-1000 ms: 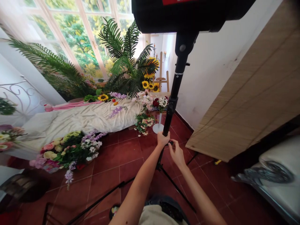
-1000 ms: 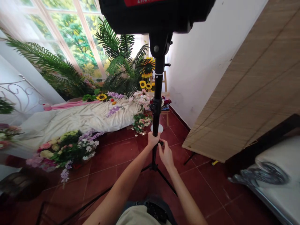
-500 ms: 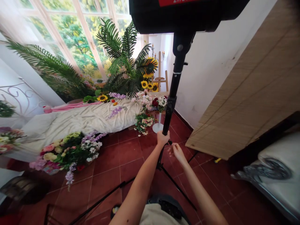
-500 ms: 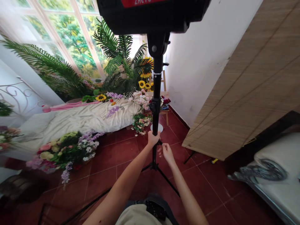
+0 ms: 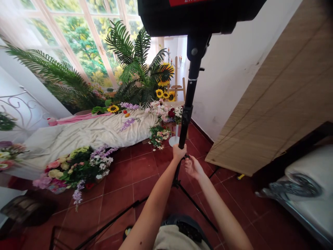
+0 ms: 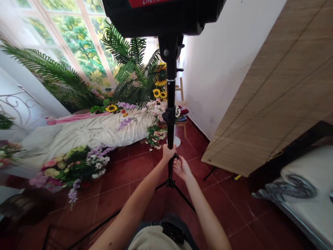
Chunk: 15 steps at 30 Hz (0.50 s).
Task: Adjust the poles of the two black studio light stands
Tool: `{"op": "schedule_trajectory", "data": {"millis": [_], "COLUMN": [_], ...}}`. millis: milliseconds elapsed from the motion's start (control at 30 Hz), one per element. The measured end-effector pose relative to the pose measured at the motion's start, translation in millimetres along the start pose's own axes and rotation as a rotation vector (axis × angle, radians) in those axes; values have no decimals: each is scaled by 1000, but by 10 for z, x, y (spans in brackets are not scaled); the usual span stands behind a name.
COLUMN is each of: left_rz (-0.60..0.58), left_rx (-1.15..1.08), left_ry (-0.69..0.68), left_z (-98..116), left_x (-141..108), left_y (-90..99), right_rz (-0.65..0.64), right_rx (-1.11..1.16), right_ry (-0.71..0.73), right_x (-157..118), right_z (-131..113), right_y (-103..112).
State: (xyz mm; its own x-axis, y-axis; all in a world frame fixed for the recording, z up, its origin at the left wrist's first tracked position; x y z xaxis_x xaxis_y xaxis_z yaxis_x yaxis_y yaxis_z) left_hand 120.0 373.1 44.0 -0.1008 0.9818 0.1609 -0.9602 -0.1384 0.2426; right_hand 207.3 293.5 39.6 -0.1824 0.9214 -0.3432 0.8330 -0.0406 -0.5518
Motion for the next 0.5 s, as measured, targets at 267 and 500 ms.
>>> {"op": "schedule_trajectory", "data": {"millis": [267, 500], "left_rz": [0, -1], "left_rx": [8, -4], "left_ry": [-15, -36], "left_z": [5, 13], "left_x": [-2, -6], "left_y": [-9, -8], "right_rz": [69, 334], "right_rx": [-136, -1006], "right_ry": [-11, 290], "right_x": [1, -208], "right_z": [59, 77], "right_y": [13, 18]}}
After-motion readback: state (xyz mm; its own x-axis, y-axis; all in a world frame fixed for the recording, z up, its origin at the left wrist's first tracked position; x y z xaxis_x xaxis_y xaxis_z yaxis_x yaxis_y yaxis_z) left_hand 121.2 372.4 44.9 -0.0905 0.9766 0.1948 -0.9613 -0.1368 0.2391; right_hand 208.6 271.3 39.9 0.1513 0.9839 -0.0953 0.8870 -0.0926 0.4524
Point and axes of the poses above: each hand's wrist, its own x-axis towards the middle knuckle, its own y-axis out of the back of the hand, z = x × y, the point moved 1 cm from there along x, towards the middle knuckle, and after that the axes turned 3 degrees about x, right-handed, at the moved point
